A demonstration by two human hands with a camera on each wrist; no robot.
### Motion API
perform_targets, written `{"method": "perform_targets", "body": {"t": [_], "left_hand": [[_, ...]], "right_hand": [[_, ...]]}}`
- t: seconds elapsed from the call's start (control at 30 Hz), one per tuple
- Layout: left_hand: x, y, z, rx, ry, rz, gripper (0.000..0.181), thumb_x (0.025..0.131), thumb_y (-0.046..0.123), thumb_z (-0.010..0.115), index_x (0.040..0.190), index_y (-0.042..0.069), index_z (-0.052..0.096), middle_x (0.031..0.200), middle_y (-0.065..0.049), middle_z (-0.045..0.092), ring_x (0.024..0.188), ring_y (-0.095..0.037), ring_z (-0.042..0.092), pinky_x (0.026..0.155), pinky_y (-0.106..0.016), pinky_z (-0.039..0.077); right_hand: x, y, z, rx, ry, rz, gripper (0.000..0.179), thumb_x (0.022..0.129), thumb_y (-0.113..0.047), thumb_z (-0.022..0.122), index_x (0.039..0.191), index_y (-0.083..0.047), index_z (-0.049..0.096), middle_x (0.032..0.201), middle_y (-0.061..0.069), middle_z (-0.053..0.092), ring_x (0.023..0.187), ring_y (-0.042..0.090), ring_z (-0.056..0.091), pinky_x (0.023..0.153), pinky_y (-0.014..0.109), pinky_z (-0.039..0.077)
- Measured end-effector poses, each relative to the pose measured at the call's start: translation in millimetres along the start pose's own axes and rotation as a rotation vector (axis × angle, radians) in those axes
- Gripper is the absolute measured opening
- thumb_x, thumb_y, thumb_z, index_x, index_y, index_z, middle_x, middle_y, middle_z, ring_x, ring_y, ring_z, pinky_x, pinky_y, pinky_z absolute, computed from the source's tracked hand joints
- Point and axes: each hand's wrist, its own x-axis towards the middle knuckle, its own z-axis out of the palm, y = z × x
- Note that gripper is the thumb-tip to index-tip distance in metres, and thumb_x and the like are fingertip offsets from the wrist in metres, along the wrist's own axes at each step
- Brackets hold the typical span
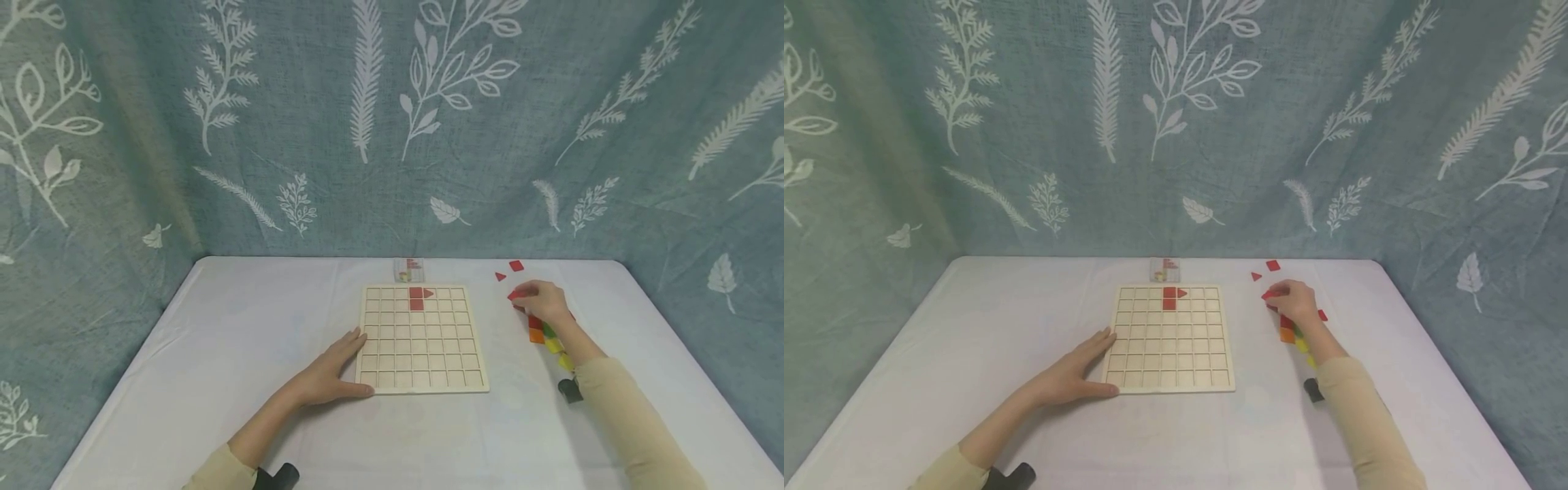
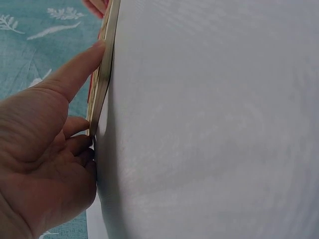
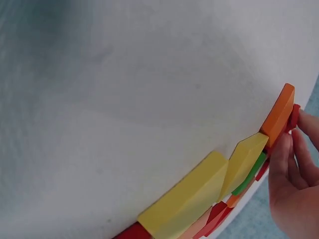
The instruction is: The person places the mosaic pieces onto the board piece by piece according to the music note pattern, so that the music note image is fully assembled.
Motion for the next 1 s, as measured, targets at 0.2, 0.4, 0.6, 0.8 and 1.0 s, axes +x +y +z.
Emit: {"method": "perform_targets", "body": {"t": [0.2, 0.4, 0.6, 0.8, 1.0], "left_hand": [[-0.7, 0.4, 0.4, -0.006, -0.005, -0.003, 0.101, 0.075, 0.043, 0.081, 0.152, 0.003, 0.03, 0.161, -0.015, 0.017, 0.147, -0.036, 0.011, 0.116, -0.057, 0.015], [-0.5, 0.1, 0.7, -0.004, -0.005, -0.009, 0.102, 0.074, 0.043, 0.081, 0.153, 0.004, 0.03, 0.161, -0.014, 0.017, 0.147, -0.036, 0.011, 0.116, -0.057, 0.016], [0.1, 0.4, -0.6, 0.0, -0.001, -0.012, 0.102, 0.074, 0.044, 0.081, 0.153, 0.004, 0.03, 0.161, -0.014, 0.017, 0.147, -0.036, 0.011, 0.116, -0.057, 0.015], [-0.8, 1.4, -1.4, -0.001, -0.003, -0.01, 0.101, 0.075, 0.042, 0.081, 0.153, 0.004, 0.029, 0.161, -0.014, 0.016, 0.147, -0.036, 0.011, 0.116, -0.056, 0.015], [-1.4, 2.6, -1.4, -0.001, -0.006, 0.0, 0.1, 0.076, 0.042, 0.081, 0.153, 0.003, 0.029, 0.161, -0.014, 0.017, 0.147, -0.035, 0.011, 0.116, -0.056, 0.015]], "right_hand": [[-3.2, -2.1, 5.2, -0.048, 0.065, -0.083, 0.035, 0.092, -0.017, 0.069, 0.121, 0.002, 0.063, 0.116, 0.023, 0.064, 0.094, 0.032, 0.061, 0.082, 0.038, 0.057], [-8.3, -15.3, 19.5, 0.021, 0.083, -0.19, 0.035, 0.089, -0.025, 0.073, 0.115, -0.002, 0.069, 0.11, 0.018, 0.068, 0.085, 0.027, 0.065, 0.069, 0.03, 0.057], [-16.8, -47.4, 43.9, 0.083, 0.003, -0.236, 0.032, 0.087, -0.03, 0.075, 0.111, -0.009, 0.071, 0.108, 0.009, 0.07, 0.091, 0.024, 0.065, 0.074, 0.033, 0.056], [-19.5, -73.4, 69.8, 0.069, -0.084, -0.353, 0.025, 0.085, -0.032, 0.077, 0.102, -0.013, 0.074, 0.099, 0.001, 0.071, 0.091, 0.019, 0.063, 0.076, 0.035, 0.052], [-19.2, -85.7, 83.7, 0.039, -0.126, -0.537, 0.014, 0.087, -0.017, 0.076, 0.098, -0.009, 0.076, 0.097, 0.003, 0.073, 0.093, 0.021, 0.067, 0.084, 0.04, 0.054]]}}
